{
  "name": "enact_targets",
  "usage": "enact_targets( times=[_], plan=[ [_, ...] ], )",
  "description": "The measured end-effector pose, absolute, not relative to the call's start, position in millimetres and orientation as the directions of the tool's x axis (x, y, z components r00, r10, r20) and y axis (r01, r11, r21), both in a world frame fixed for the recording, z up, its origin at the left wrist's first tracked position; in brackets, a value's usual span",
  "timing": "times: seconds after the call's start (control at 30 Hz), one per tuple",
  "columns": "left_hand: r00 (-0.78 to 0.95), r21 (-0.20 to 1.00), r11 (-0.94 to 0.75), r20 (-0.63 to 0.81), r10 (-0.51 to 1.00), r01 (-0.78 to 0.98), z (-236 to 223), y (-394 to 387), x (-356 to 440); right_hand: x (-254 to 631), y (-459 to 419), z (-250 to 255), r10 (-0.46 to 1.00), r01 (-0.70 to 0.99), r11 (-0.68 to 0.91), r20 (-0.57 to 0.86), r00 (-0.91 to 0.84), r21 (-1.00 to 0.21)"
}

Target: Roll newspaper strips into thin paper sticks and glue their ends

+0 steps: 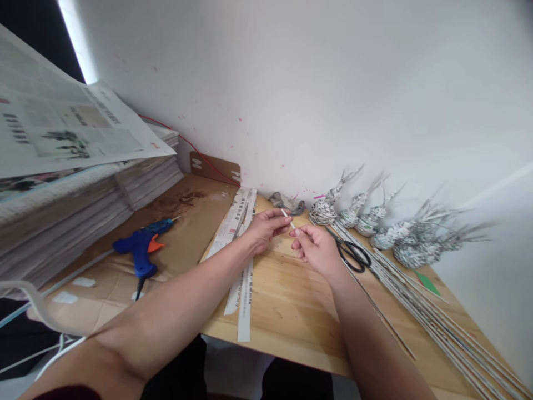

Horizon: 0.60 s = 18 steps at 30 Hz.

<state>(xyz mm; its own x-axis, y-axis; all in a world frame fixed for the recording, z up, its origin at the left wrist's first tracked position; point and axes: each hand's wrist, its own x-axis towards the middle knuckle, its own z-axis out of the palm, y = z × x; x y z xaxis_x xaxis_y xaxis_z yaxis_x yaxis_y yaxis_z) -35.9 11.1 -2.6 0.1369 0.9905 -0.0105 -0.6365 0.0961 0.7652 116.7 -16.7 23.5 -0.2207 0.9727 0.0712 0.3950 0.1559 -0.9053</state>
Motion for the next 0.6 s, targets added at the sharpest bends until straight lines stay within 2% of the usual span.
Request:
enact_targets(
  times=[0.13, 0.2, 0.4, 0.47, 0.6],
  plan=[
    [0.191, 0.752, 0.137, -0.014, 0.981, -0.644, -1.7, 10.3, -36.8, 114.3, -18.7, 29.4, 0.967, 0.283, -0.032, -0.101, -0.232, -0.959],
    [0.203, 0.749, 0.145, -0.014, 0.979, -0.646, -0.6, 9.9, -37.0, 114.0, -19.1, 30.8, 0.959, 0.249, -0.071, -0.135, -0.251, -0.966],
    [0.149, 0.742, 0.141, -0.056, 0.987, -0.656, -1.7, 11.4, -36.3, 116.6, -16.1, 23.2, 0.979, 0.415, 0.157, 0.086, -0.184, -0.896],
    [0.157, 0.745, 0.14, -0.049, 0.986, -0.652, -2.8, 11.8, -36.2, 117.0, -15.1, 21.7, 0.977, 0.42, 0.154, 0.073, -0.202, -0.894],
    [0.159, 0.746, 0.147, -0.056, 0.986, -0.65, -2.8, 11.2, -36.4, 116.4, -15.6, 25.1, 0.963, 0.338, 0.013, -0.079, -0.256, -0.941]
  ],
)
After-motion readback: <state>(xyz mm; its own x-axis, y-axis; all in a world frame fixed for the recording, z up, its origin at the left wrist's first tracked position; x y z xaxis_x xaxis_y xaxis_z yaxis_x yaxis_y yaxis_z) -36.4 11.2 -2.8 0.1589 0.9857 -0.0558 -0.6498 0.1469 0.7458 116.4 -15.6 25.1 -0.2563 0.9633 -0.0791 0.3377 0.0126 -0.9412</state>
